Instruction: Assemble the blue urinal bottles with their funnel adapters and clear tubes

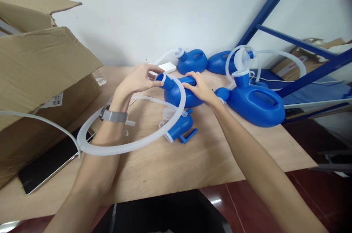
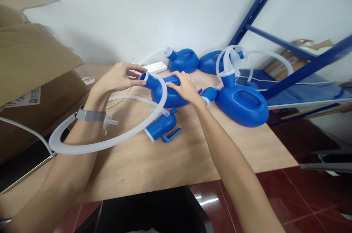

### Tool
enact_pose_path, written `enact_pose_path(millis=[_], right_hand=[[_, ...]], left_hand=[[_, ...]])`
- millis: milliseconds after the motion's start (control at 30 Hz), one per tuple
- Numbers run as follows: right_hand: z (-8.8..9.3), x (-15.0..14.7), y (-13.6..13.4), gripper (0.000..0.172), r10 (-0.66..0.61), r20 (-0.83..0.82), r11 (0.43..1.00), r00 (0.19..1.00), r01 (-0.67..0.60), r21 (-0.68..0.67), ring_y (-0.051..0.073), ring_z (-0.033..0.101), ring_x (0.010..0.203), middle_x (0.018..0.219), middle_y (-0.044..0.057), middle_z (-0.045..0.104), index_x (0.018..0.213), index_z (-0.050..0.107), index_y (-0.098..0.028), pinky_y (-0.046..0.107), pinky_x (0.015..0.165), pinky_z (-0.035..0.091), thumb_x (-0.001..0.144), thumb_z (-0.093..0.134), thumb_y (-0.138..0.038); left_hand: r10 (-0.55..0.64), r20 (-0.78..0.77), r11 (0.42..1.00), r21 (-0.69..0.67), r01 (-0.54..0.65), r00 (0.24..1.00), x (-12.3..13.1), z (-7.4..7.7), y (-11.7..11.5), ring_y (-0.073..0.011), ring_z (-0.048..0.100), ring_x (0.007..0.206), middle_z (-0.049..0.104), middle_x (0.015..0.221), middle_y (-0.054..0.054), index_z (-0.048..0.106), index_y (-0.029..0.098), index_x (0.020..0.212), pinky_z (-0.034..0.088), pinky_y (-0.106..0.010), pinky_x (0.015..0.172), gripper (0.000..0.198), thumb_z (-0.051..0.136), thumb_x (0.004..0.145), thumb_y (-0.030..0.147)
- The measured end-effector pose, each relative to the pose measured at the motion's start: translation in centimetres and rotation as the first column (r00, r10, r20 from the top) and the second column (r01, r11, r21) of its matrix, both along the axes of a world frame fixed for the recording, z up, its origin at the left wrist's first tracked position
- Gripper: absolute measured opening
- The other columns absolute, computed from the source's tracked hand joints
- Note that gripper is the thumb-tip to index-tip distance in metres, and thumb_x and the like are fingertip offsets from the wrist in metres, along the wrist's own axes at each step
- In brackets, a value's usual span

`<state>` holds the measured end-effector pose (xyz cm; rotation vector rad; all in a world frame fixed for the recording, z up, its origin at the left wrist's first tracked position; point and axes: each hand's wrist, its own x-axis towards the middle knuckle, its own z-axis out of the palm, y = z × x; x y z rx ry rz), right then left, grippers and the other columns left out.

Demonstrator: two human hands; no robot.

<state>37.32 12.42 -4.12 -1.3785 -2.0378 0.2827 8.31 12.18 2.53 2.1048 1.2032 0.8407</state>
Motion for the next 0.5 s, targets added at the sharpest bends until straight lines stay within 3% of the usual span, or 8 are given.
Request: enact_pose_path(millis=[100, 167, 233, 367, 500], right_hand=[[-0.2, -0.4, -0.2, 0.045, 0.033, -0.022, 0.999, 0.999, -0.033, 0.016, 0.037, 0.061, 0.120, 0.121, 0.010, 0.068, 0.123, 0.067, -0.027, 0.057, 0.110, 0.046, 0.094, 0.065, -0.062], [-0.4, -0.7, -0.4, 0.047, 0.046, -0.024, 0.999, 0.999, -0.045, 0.028, 0.036, 0.063, 0.118, 0.121, 0.010, 0.069, 0.122, 0.068, -0.027, 0.056, 0.110, 0.047, 0.093, 0.066, -0.063], [-0.5, -1.1, -0.6, 0.048, 0.044, -0.024, 0.998, 0.999, -0.043, 0.040, 0.036, 0.064, 0.116, 0.120, 0.010, 0.069, 0.122, 0.068, -0.026, 0.056, 0.109, 0.047, 0.092, 0.067, -0.064], [-0.8, -1.4, -0.7, 0.046, 0.052, -0.034, 0.997, 0.998, -0.050, 0.065, 0.036, 0.065, 0.116, 0.122, 0.010, 0.070, 0.120, 0.069, -0.026, 0.055, 0.109, 0.048, 0.093, 0.069, -0.063], [-0.9, -1.4, -0.8, 0.043, 0.043, -0.030, 0.996, 0.999, -0.040, 0.079, 0.035, 0.065, 0.114, 0.117, 0.010, 0.070, 0.120, 0.069, -0.026, 0.055, 0.108, 0.049, 0.094, 0.068, -0.061]], left_hand=[[0.079, 0.087, 0.997, -0.020, -0.078, 0.993, 1.2, -0.6, 0.4, -0.0219, 0.072, 0.084, 0.080, 0.095, -0.010, 0.080, 0.015, 0.091, 0.056, -0.034, 0.083, 0.040, 0.073, 0.088, 0.054], [0.120, 0.174, 0.992, -0.068, -0.110, 0.977, 2.4, -1.3, 0.9, -0.0200, 0.071, 0.077, 0.076, 0.078, -0.009, 0.075, 0.016, 0.074, 0.054, -0.032, 0.082, 0.061, 0.050, 0.100, 0.066], [0.137, 0.271, 0.983, -0.152, -0.098, 0.953, 3.5, -2.3, 1.5, -0.0194, 0.071, 0.074, 0.074, 0.071, -0.009, 0.070, 0.018, 0.067, 0.054, -0.032, 0.083, 0.075, 0.035, 0.103, 0.073], [0.164, 0.362, 0.973, -0.212, -0.090, 0.918, 4.5, -3.9, 2.1, -0.0196, 0.070, 0.072, 0.072, 0.068, -0.008, 0.067, 0.020, 0.064, 0.054, -0.032, 0.083, 0.077, 0.031, 0.102, 0.077], [0.143, 0.342, 0.980, -0.179, -0.085, 0.929, 4.4, -4.1, 1.8, -0.0199, 0.068, 0.075, 0.072, 0.069, -0.008, 0.066, 0.020, 0.062, 0.052, -0.032, 0.087, 0.072, 0.034, 0.104, 0.070]])
